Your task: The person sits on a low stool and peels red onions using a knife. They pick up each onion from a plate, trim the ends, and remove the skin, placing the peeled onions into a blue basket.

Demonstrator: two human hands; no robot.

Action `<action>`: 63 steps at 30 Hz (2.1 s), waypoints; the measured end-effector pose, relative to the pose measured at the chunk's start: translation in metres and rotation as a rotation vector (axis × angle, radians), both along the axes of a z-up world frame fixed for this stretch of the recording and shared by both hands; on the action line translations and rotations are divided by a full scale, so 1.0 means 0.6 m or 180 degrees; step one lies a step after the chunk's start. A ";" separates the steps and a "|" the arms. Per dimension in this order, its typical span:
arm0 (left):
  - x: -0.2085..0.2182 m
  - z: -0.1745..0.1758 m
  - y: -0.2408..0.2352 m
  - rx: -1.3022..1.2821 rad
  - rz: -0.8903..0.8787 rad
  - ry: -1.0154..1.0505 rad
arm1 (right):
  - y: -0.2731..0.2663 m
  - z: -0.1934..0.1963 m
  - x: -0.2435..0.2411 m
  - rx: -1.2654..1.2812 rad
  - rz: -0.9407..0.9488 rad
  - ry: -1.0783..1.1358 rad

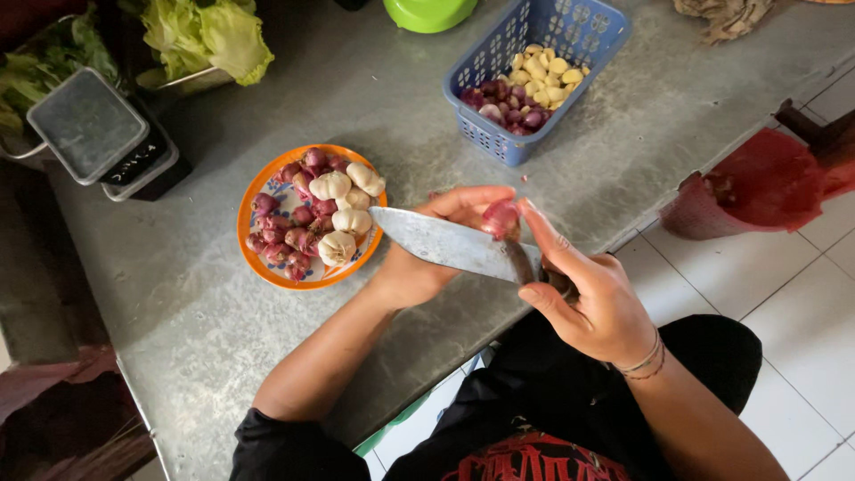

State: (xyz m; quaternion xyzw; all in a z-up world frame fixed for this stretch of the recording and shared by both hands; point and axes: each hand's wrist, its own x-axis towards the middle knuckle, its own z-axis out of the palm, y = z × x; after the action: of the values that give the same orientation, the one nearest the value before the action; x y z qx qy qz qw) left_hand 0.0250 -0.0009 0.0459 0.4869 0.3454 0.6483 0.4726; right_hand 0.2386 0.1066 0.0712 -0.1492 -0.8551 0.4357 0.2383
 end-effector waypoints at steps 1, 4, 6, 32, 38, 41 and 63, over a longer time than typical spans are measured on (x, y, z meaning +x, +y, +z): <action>0.004 -0.002 0.002 0.0147 -0.0065 -0.0077 | 0.000 0.000 -0.001 -0.0085 -0.0090 -0.0241; 0.008 0.001 -0.002 -0.0091 0.0234 0.0316 | 0.001 -0.001 -0.005 0.0192 0.0107 0.0234; 0.010 0.008 -0.004 -0.0285 0.0492 0.0764 | 0.002 0.001 -0.007 0.0351 0.0159 0.0362; 0.034 -0.012 -0.004 0.0602 0.1543 0.2557 | 0.001 -0.056 -0.015 0.0404 -0.0058 0.0868; 0.020 -0.014 -0.005 -0.0144 0.0728 0.1442 | 0.005 -0.091 -0.004 -0.1583 0.0249 0.0709; 0.011 -0.019 0.006 -0.0180 0.0182 0.0578 | 0.015 -0.097 -0.007 -0.2673 0.0846 0.1219; -0.057 -0.057 0.038 -0.0332 0.0502 -0.0590 | 0.049 -0.086 -0.053 -0.1954 0.0245 0.0335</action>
State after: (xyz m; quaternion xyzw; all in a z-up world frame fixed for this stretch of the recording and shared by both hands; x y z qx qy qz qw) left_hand -0.0089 0.0220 0.0117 0.3710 0.3707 0.7068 0.4746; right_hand 0.2066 0.1358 0.0199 -0.1589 -0.6751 0.6893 0.2093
